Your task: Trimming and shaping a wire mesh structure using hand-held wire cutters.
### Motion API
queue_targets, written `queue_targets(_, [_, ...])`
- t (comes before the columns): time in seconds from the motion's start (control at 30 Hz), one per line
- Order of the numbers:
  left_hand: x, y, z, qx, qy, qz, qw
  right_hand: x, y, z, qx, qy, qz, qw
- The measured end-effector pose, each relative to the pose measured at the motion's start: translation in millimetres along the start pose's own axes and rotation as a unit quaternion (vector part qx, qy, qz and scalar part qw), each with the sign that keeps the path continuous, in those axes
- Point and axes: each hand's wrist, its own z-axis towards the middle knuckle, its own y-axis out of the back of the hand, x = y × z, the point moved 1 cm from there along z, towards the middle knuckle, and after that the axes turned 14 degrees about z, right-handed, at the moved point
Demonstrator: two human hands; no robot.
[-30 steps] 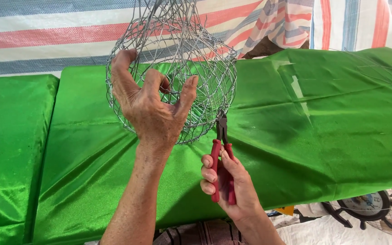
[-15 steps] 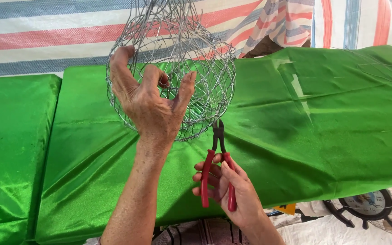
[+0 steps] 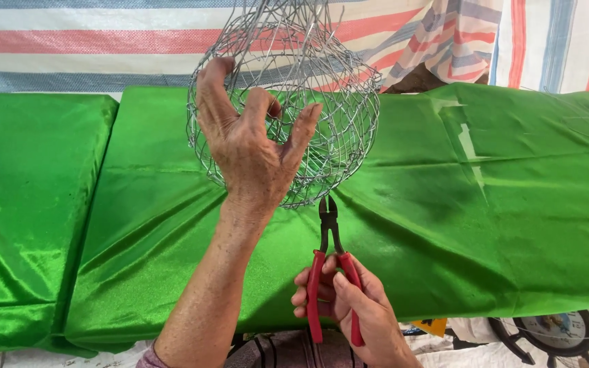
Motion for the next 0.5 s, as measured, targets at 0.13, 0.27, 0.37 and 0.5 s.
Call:
queue_targets(0.13, [5,1,-3,0.002,-0.006,0.001,1.0,3,-1,2,-0.003,-0.022,-0.002,1.0])
queue_targets(0.27, [8,5,-1,0.021,-0.054,-0.012,0.998,6,-3,2,0.014,-0.028,-0.013,0.999])
queue_targets(0.37, [9,12,3,0.032,-0.076,-0.025,0.996,6,-2,1,0.007,-0.035,-0.022,0.999])
queue_targets(0.5, [17,10,5,0.044,-0.091,-0.027,0.994,2,1,1,0.009,-0.048,-0.024,0.998])
